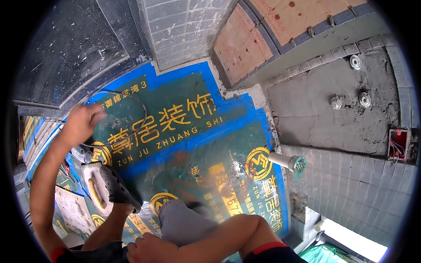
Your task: Measuring and marking tiles for cutting during a renovation project.
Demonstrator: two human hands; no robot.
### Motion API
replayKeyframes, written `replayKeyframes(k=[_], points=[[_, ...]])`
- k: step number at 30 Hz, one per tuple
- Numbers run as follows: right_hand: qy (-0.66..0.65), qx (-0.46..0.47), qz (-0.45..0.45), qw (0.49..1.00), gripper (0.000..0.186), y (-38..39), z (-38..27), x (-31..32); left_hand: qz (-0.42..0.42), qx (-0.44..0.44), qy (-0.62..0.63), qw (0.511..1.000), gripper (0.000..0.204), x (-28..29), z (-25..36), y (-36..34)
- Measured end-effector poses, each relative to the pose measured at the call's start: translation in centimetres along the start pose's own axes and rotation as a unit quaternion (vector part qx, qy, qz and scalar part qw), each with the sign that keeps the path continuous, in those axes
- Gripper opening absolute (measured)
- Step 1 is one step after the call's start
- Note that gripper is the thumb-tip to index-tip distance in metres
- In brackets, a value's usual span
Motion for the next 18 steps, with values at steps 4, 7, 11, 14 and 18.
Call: replayKeyframes(k=[4, 7, 11, 14, 18], points=[[0.010, 0.054, -0.035, 0.998, 0.021, -0.3, -0.9, -0.7, -0.108, 0.167, 0.050, 0.979, 0.015, 0.0, 1.1, 20.0], [0.033, 0.048, -0.124, 0.991, 0.020, -0.7, -0.2, -1.0, -0.066, 0.395, 0.258, 0.879, 0.032, -0.6, 5.8, 29.9], [-0.056, 0.101, -0.020, 0.993, 0.014, -3.0, -0.2, -0.6, 0.085, 0.431, 0.304, 0.845, 0.038, 4.2, 15.1, 31.4], [0.022, 0.054, -0.083, 0.995, 0.020, -4.4, -0.2, -0.6, 0.133, 0.470, 0.050, 0.871, 0.023, 8.8, 23.0, 28.7], [0.037, 0.068, -0.062, 0.995, 0.014, -5.3, -3.1, -0.7, 0.118, 0.652, -0.049, 0.748, 0.021, 12.0, 21.6, 29.6]])
Point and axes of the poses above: each hand's wrist, its own y-axis away from the middle knuckle, its own x-axis out of the back of the hand, z = x × y, the point moved 3 cm from there along -y, towards the middle knuckle, and after that the axes turned 10 degrees about z, right-handed, at the moved point
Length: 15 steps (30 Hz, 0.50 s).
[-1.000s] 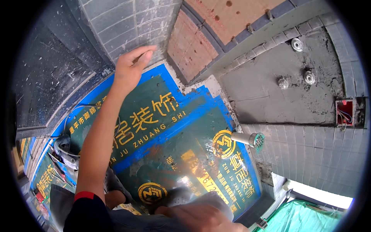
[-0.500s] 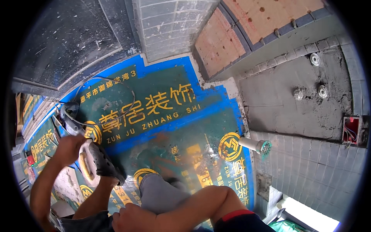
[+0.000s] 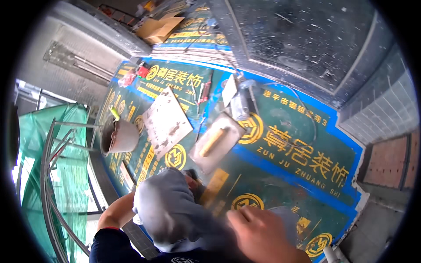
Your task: Measuring and marking tiles for cutting during a renovation project.
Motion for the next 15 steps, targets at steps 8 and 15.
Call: replayKeyframes(k=[8, 15], points=[[0.058, -0.223, -0.112, 0.967, 0.025, -3.8, -0.5, -2.1, -0.005, 0.082, 0.297, 0.951, 0.049, -8.9, -20.5, -2.7], [0.100, -0.369, 0.021, 0.924, 0.023, -6.1, 7.6, -4.4, 0.005, 0.383, 0.319, 0.867, 0.031, -30.5, -48.9, 0.4]])
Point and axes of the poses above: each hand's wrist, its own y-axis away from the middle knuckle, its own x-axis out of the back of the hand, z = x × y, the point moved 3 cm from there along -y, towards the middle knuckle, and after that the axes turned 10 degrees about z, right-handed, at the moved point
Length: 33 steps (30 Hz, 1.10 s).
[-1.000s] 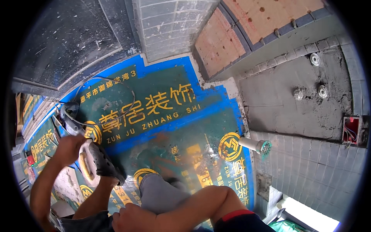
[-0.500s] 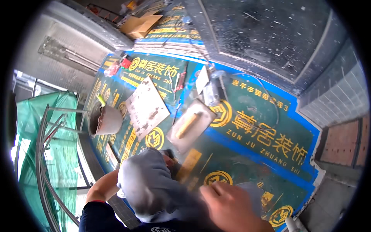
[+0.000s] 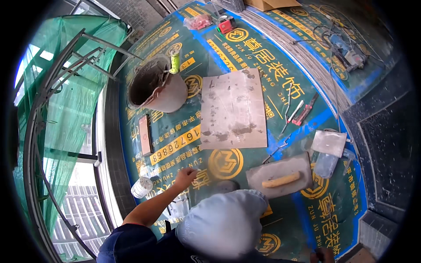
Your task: Measuring and marking tiles for cutting during a renovation project.
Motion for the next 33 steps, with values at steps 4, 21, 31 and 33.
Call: replayKeyframes(k=[4, 21, 31, 33], points=[[0.125, 0.064, -0.095, 0.986, 0.031, -5.3, -2.4, -1.9, 0.129, 0.019, -0.045, 0.990, 0.028, 6.1, -8.5, -5.8], [0.371, 0.276, -0.204, 0.862, 0.024, -18.4, -24.6, -13.3, 0.136, -0.374, 0.146, 0.906, 0.011, -3.6, 24.2, -28.6], [0.434, 0.275, -0.312, 0.799, 0.030, -21.4, -23.2, -18.6, 0.199, -0.295, 0.121, 0.927, 0.008, 1.8, 14.6, -24.2], [0.444, 0.280, -0.333, 0.784, 0.029, -21.8, -22.5, -19.4, 0.220, -0.249, 0.072, 0.940, 0.010, 4.5, 11.1, -22.9]])
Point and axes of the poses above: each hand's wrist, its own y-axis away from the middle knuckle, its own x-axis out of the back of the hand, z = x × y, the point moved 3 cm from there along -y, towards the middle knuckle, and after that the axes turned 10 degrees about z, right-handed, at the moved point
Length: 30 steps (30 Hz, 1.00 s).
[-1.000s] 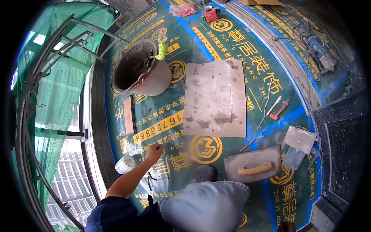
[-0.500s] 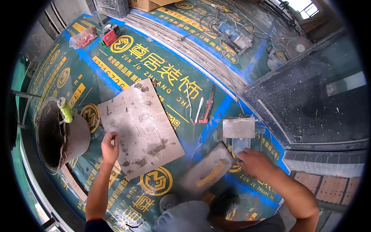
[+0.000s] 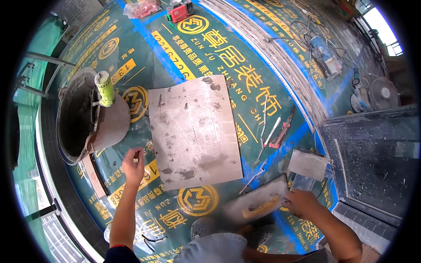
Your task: Measuring and marking tiles for cutting during a renovation project.
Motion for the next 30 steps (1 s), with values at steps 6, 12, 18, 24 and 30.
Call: replayKeyframes(k=[6, 12, 18, 24, 30], points=[[0.030, 0.060, 0.147, 0.987, 0.029, -8.1, 1.0, 2.9, -0.049, -0.124, -0.067, 0.989, 0.015, -0.9, 1.3, -3.4], [-0.015, 0.092, 0.210, 0.973, 0.034, -15.7, 2.2, 7.4, -0.082, -0.217, -0.037, 0.972, 0.029, -13.3, 7.7, -8.0], [-0.041, -0.031, 0.377, 0.925, 0.046, -23.7, 7.7, 12.1, -0.073, -0.179, -0.189, 0.963, 0.060, -23.0, 8.0, -13.2], [-0.062, -0.126, 0.498, 0.856, 0.069, -30.2, 12.6, 14.7, -0.015, -0.186, -0.224, 0.957, 0.072, -25.7, 8.3, -11.1], [-0.043, -0.098, 0.569, 0.815, 0.074, -37.9, 15.2, 19.3, -0.035, -0.168, -0.219, 0.960, 0.074, -25.1, 8.9, -11.5]])
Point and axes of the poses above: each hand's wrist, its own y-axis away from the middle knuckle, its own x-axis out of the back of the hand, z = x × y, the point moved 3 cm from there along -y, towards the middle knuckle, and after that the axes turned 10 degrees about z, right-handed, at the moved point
